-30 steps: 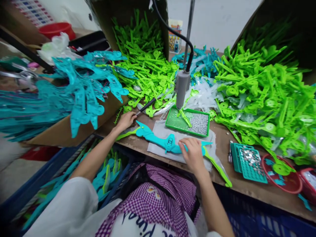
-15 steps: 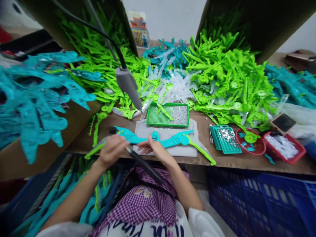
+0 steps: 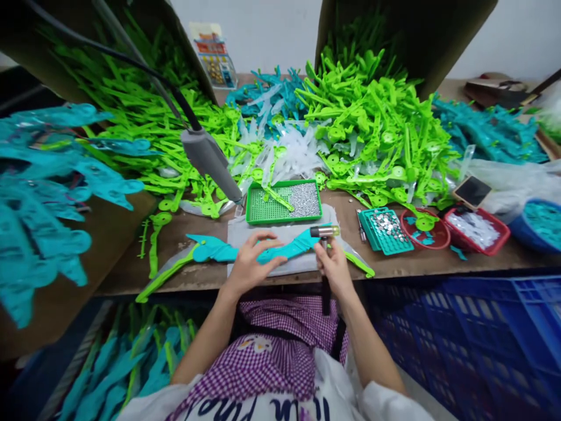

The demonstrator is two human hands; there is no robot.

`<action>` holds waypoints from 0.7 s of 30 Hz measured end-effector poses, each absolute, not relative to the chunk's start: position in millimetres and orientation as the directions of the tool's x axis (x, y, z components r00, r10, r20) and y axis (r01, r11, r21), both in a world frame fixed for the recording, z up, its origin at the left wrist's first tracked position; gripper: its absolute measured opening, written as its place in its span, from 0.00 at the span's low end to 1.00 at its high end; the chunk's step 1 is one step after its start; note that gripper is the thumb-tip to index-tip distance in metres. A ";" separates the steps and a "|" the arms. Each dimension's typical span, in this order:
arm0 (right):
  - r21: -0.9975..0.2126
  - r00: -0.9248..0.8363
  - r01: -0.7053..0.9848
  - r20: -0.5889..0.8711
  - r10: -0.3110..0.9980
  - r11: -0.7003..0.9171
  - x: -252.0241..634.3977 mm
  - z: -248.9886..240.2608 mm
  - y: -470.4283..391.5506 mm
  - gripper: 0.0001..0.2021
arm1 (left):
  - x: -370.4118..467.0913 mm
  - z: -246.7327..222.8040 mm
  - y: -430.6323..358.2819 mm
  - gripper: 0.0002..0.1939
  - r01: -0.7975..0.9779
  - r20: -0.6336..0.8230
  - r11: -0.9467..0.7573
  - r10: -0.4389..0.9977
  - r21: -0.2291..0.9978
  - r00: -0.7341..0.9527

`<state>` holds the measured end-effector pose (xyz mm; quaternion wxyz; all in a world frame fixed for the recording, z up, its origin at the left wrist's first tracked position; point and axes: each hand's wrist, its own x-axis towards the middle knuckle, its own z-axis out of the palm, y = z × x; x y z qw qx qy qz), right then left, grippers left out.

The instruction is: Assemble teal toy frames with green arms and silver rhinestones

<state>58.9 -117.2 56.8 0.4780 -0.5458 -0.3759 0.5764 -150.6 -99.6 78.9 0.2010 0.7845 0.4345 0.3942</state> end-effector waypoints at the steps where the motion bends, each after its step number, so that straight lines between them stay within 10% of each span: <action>1: -0.973 0.130 -0.056 -0.229 0.965 -0.224 67.5 53.8 -121.4 0.17 | -145.5 77.3 -90.4 0.17 0.537 0.346 -0.479 0.876 0.694 0.334; 6: -0.956 0.199 0.188 -0.189 0.962 -0.226 91.1 38.8 -157.2 0.18 | -112.3 41.8 -58.6 0.33 0.702 -0.052 -0.369 0.865 0.610 0.500; 18: -0.522 0.392 0.808 0.132 0.910 -0.272 73.1 21.1 -172.6 0.25 | -100.9 23.4 -60.7 0.32 0.760 -0.054 -0.360 0.887 0.541 0.459; 21: -0.320 0.292 0.908 0.016 0.956 -0.271 68.1 18.0 -166.3 0.23 | -100.4 24.0 -58.6 0.32 0.753 -0.058 -0.356 0.885 0.554 0.461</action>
